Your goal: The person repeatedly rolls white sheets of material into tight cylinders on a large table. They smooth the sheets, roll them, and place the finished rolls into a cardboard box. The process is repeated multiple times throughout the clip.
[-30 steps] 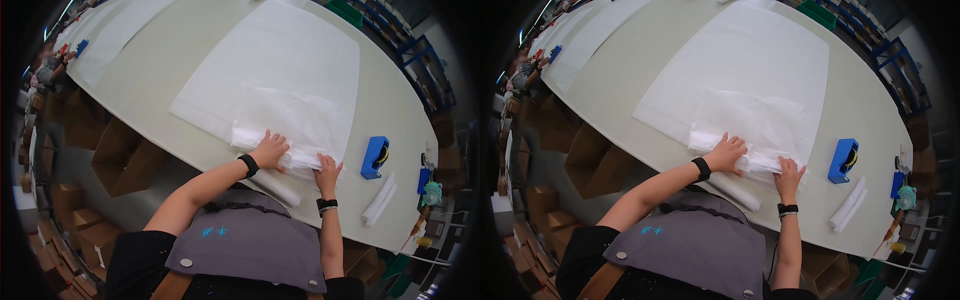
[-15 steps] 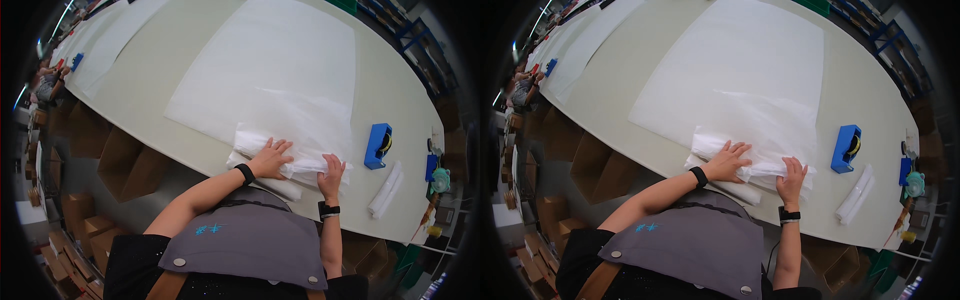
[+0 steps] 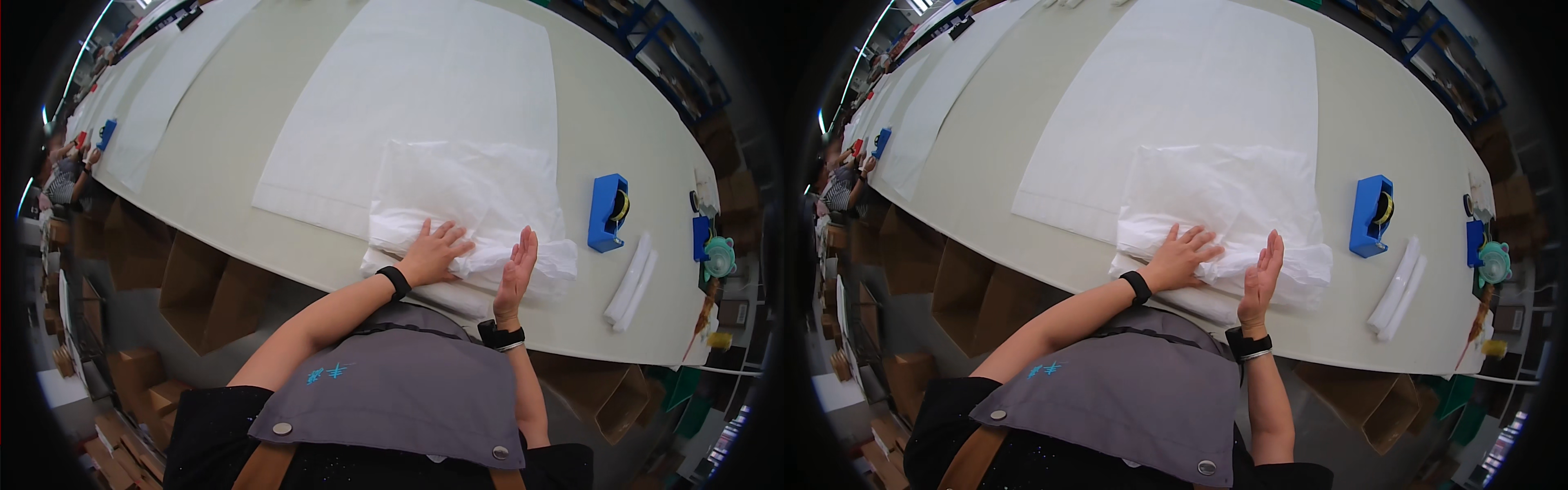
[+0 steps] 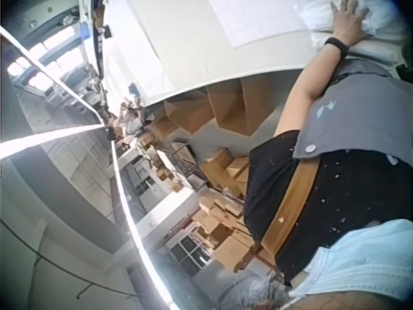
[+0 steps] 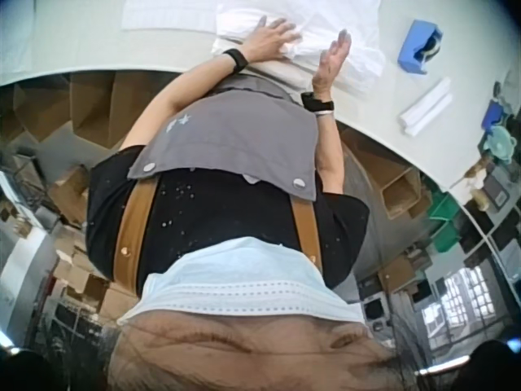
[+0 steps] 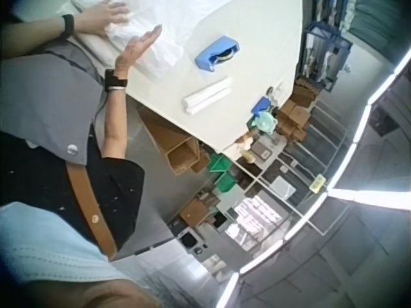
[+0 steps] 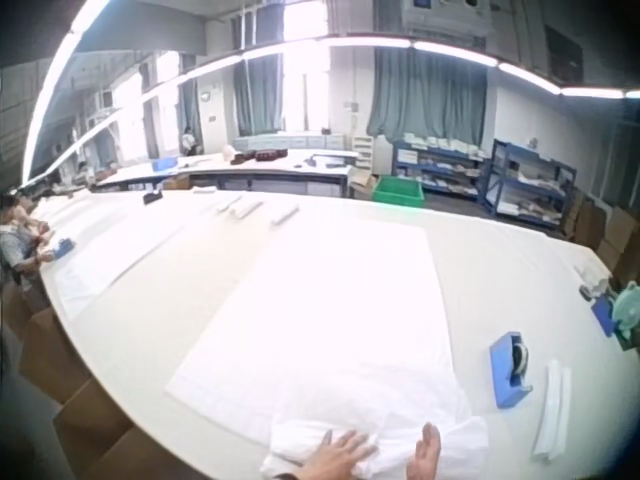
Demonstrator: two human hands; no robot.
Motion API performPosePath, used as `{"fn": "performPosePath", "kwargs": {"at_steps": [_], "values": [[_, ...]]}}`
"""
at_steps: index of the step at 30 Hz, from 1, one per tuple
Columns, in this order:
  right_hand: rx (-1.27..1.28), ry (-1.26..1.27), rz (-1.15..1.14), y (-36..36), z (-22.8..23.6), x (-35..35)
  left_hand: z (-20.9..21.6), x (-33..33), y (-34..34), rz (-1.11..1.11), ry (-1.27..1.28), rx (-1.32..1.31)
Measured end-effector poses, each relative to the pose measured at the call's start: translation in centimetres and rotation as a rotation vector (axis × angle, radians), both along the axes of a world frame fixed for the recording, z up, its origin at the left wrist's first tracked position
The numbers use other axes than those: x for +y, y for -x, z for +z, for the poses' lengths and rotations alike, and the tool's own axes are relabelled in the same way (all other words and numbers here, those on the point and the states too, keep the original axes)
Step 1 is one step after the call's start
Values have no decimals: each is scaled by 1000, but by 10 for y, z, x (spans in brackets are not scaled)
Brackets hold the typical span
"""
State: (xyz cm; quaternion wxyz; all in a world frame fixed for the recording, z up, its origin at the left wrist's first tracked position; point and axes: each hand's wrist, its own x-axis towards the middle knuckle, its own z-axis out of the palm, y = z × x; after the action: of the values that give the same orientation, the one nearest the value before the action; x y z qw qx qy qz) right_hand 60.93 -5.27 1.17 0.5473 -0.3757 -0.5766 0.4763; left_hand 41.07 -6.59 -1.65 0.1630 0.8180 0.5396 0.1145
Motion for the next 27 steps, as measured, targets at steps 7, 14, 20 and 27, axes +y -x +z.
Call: {"fn": "performPosePath", "kwargs": {"at_steps": [7,14,20,27], "values": [[-126,217,100,-9,-67,19,2,0,-2,-2,10,22],[228,393,-422,-73,-23,-58,-4,-4,5,-24,10,39],[326,724,-439,-94,-35,-66,-1,-4,6,-38,36,13],[-80,222,-251,-25,-15,8,-6,3,9,-109,1,70]]}}
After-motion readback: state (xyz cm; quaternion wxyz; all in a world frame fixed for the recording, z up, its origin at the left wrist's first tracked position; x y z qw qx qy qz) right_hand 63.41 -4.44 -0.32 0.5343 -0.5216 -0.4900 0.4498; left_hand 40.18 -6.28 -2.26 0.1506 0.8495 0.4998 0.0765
